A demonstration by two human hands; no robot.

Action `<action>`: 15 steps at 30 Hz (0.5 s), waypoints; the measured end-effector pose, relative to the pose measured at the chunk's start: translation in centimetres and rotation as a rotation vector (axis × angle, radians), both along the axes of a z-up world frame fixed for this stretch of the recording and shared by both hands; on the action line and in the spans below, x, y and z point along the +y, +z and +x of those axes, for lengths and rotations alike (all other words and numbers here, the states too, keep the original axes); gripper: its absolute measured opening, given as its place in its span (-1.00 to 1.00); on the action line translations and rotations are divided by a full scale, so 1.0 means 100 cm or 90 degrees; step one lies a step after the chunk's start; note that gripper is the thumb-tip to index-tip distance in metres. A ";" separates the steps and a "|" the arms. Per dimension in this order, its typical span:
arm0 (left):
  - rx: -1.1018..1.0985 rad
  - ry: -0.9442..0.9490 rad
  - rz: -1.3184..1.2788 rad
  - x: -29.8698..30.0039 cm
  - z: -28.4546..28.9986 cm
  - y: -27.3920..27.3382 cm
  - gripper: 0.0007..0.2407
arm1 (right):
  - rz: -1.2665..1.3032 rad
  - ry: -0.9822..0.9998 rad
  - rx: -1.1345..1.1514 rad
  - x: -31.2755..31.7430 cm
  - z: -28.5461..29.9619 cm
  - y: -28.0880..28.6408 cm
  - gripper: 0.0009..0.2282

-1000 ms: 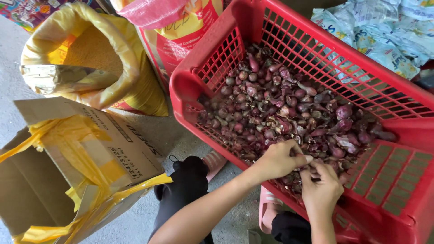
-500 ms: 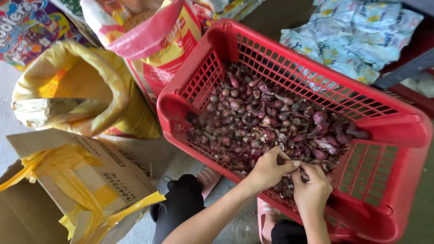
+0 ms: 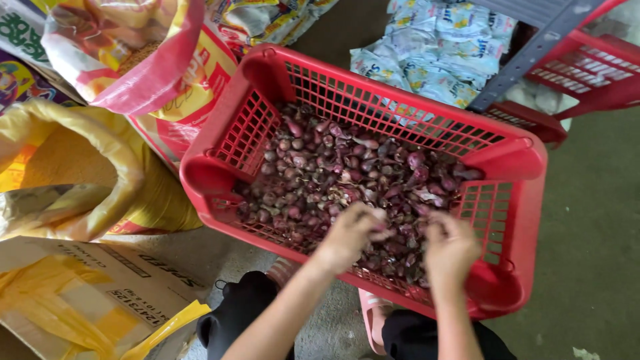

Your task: The person is peeling small red onions and placing them in a red plastic basket.

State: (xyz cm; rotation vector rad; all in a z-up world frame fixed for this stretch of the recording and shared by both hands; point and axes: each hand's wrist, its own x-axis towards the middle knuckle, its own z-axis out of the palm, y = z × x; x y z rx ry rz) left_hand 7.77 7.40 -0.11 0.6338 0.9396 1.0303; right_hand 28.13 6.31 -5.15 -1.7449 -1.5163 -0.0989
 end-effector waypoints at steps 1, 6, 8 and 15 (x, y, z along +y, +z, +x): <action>-0.001 -0.003 0.000 0.008 -0.008 -0.013 -0.75 | 0.000 -0.003 -0.001 -0.002 0.008 0.009 -0.86; -0.218 -0.008 0.055 0.026 -0.036 -0.010 -0.70 | -0.055 0.028 0.179 -0.007 0.003 0.023 -0.85; -0.223 -0.016 0.059 0.025 -0.036 -0.001 -0.68 | -0.047 0.065 0.174 -0.005 -0.008 0.032 -0.90; -0.220 -0.061 0.100 0.018 -0.030 0.019 -0.65 | -0.079 0.082 0.188 -0.013 -0.024 0.046 -0.87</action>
